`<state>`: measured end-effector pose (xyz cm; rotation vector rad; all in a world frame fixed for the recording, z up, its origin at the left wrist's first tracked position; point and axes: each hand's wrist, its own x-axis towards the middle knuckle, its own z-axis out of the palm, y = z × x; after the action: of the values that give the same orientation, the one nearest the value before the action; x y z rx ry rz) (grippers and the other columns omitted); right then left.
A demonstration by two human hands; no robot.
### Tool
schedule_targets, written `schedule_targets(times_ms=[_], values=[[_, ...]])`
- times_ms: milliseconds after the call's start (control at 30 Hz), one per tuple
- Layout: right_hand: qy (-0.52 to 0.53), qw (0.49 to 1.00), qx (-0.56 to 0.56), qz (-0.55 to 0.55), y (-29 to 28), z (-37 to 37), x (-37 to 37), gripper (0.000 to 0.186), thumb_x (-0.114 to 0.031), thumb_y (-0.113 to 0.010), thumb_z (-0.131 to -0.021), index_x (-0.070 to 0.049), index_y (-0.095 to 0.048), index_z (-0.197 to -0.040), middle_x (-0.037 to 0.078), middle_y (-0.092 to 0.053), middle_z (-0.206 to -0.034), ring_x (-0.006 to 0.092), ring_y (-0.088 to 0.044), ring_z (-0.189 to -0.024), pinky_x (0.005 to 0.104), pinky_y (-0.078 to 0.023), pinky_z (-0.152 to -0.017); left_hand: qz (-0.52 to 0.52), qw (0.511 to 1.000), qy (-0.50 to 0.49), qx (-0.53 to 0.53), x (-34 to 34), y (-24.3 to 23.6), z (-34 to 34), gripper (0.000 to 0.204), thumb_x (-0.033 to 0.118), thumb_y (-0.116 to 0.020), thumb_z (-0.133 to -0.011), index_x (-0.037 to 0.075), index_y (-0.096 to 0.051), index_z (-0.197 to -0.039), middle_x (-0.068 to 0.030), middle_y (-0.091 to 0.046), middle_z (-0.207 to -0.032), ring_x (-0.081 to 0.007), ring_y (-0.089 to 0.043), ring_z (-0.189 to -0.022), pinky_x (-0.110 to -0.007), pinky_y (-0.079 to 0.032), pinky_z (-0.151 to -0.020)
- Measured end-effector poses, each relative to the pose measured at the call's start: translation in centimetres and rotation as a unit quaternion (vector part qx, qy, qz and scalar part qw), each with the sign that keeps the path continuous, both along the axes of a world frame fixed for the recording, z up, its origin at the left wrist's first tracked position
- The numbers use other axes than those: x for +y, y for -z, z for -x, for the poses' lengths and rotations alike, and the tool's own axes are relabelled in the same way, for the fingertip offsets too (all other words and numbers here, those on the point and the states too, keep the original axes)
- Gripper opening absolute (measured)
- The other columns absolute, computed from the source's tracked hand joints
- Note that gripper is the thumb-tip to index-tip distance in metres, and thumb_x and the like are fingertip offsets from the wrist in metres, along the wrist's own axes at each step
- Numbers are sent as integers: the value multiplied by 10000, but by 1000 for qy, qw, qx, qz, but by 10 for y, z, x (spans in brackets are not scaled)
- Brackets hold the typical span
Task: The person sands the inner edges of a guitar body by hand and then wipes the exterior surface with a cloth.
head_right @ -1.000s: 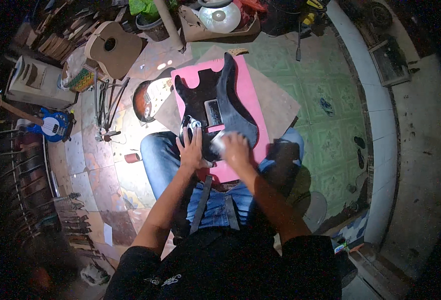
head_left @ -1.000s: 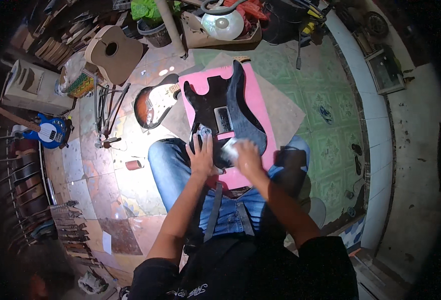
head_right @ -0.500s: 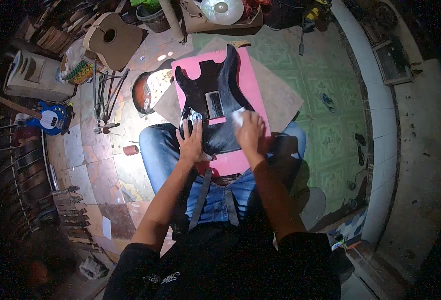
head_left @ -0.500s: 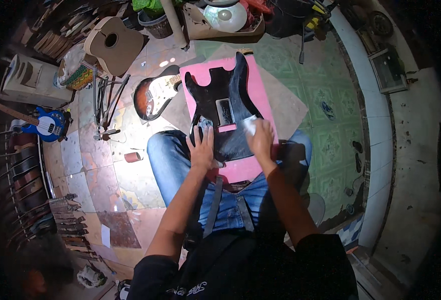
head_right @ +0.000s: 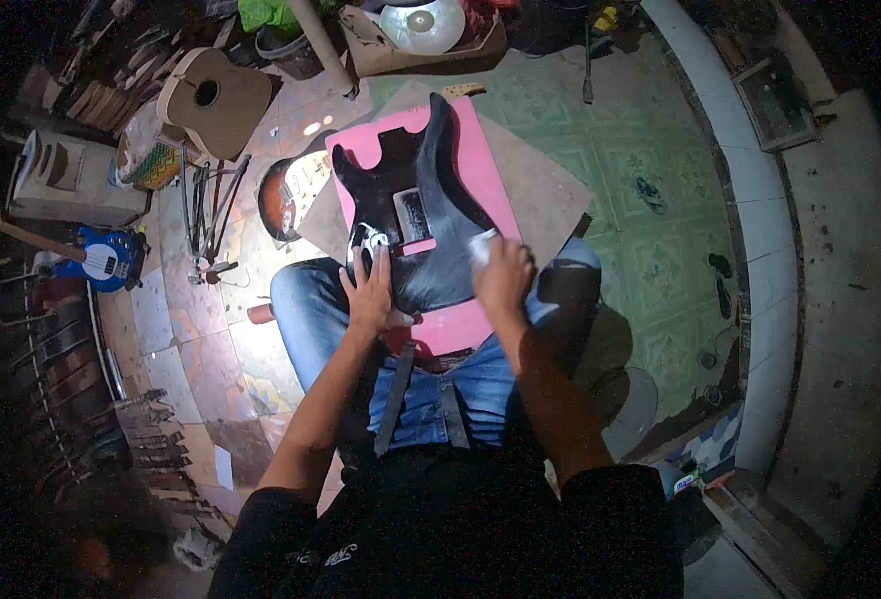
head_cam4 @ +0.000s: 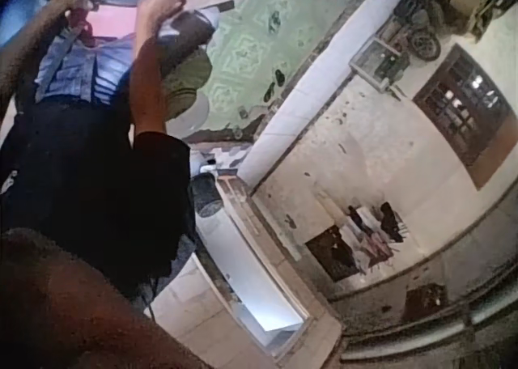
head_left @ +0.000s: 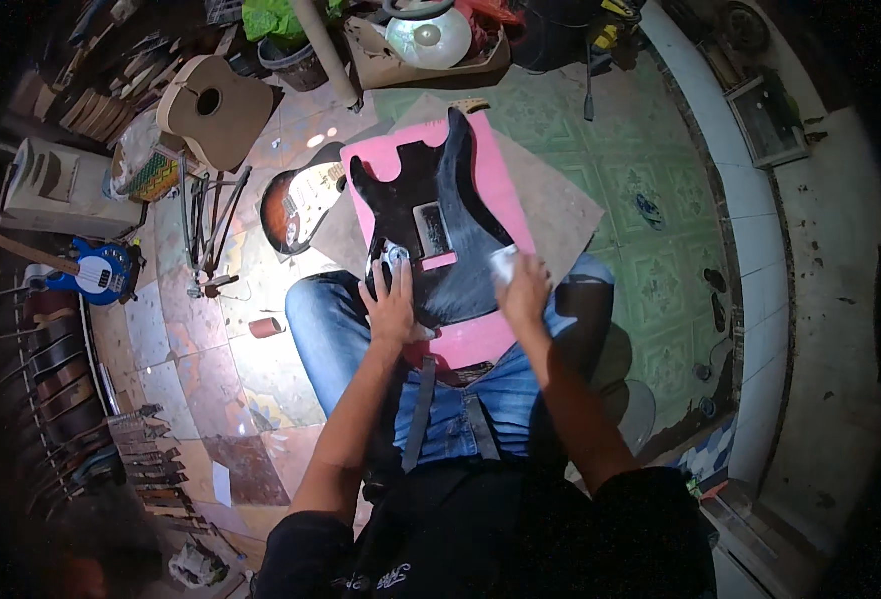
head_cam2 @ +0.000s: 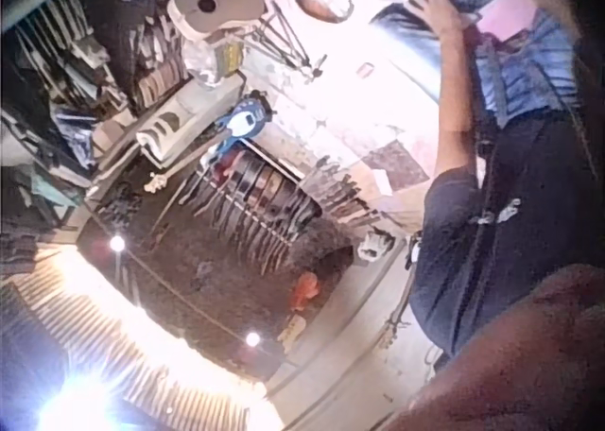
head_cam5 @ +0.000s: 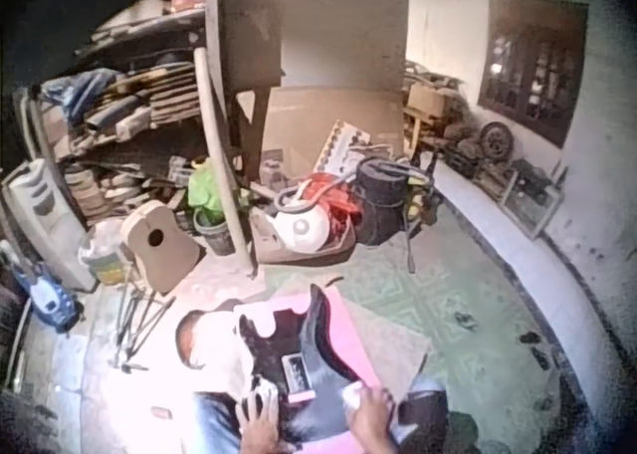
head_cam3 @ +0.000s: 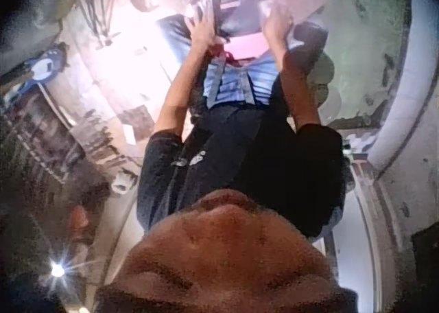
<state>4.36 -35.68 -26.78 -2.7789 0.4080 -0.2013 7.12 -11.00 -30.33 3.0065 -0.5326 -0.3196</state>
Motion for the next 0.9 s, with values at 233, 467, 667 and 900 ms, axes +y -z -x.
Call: schedule_targets(times_ms=[233, 467, 667, 900], values=[[-144, 987, 49, -51, 4, 42, 33, 363, -182, -750, -794, -144, -632, -1135, 137, -569, -1169, 360, -543, -1103, 520, -422, -907, -9, 997, -8, 73, -8, -21, -4, 1596, 606, -957, -380, 58, -141, -1637, -104, -270, -1675, -423, -114, -1569, -720, -164, -1185], [111, 970, -104, -191, 27, -9, -89, 410, -105, -818, -795, -31, -610, -1141, 211, -637, -1118, 398, -601, -1085, 483, -475, -952, 34, 999, 29, 5, -24, -23, 7, 1517, 953, -616, -578, -64, -153, -1603, -329, -116, -1663, -469, -25, -1570, -709, -77, -1192], [150, 890, -177, -393, 19, 10, -81, 383, -55, -784, -848, -7, -607, -1184, 151, -649, -1149, 270, -630, -1098, 384, -489, -982, 99, 932, 348, 30, -87, -24, 27, 1207, 880, -514, -767, 17, -312, -1586, -178, -280, -1670, -320, -231, -1560, -539, -149, -1259], [186, 855, -191, -444, 16, 12, -89, 406, -53, -773, -874, -8, -586, -1232, 130, -642, -1182, 238, -621, -1119, 375, -493, -992, 198, 941, 275, -23, -134, -6, -103, 998, 722, -599, -833, 34, -403, -1528, -200, -375, -1615, -392, -322, -1507, -596, -232, -1218]])
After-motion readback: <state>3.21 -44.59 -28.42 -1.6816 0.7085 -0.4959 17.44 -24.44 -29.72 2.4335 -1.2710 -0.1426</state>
